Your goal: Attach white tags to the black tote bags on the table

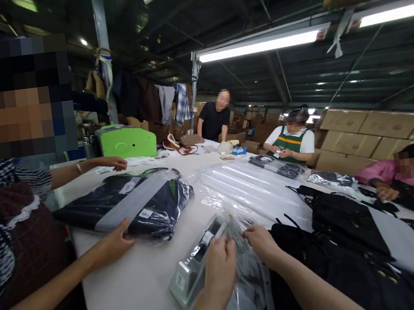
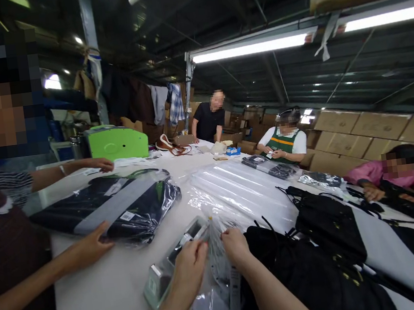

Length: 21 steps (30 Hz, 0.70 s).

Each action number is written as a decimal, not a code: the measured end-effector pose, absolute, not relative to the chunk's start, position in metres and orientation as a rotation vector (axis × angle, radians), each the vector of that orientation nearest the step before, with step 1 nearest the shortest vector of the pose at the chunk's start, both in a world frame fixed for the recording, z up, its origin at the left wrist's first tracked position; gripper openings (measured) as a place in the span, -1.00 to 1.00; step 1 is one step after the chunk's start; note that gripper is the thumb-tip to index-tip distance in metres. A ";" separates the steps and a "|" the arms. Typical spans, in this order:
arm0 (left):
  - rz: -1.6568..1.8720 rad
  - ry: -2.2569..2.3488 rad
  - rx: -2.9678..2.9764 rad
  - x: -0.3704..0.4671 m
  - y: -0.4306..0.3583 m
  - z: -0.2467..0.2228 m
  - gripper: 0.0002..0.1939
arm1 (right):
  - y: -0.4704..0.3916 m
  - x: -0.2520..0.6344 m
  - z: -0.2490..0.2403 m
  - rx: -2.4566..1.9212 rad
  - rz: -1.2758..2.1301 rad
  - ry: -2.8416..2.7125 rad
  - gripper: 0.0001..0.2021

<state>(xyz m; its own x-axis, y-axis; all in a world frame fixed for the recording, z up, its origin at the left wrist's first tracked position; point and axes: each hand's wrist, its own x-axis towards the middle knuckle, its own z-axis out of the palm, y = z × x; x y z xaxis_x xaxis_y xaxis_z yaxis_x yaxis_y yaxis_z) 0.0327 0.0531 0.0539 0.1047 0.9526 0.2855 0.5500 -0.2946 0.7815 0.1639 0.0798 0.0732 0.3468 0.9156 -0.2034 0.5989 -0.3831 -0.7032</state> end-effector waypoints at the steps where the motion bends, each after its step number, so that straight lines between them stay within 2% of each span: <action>1: 0.963 1.578 1.807 0.042 0.070 0.061 -0.80 | 0.079 0.166 0.075 -2.129 0.742 -1.366 -0.81; 6: 0.878 1.655 1.694 0.078 0.134 0.073 -0.76 | 0.072 0.165 0.082 -2.229 0.530 -1.624 -0.73; 13: 0.857 1.692 1.714 0.089 0.151 0.071 -0.73 | 0.054 0.148 0.081 -2.320 0.271 -1.974 -0.67; 21: 0.859 1.682 1.692 0.087 0.180 0.074 -0.76 | 0.043 0.141 0.074 -2.292 0.296 -2.077 -0.71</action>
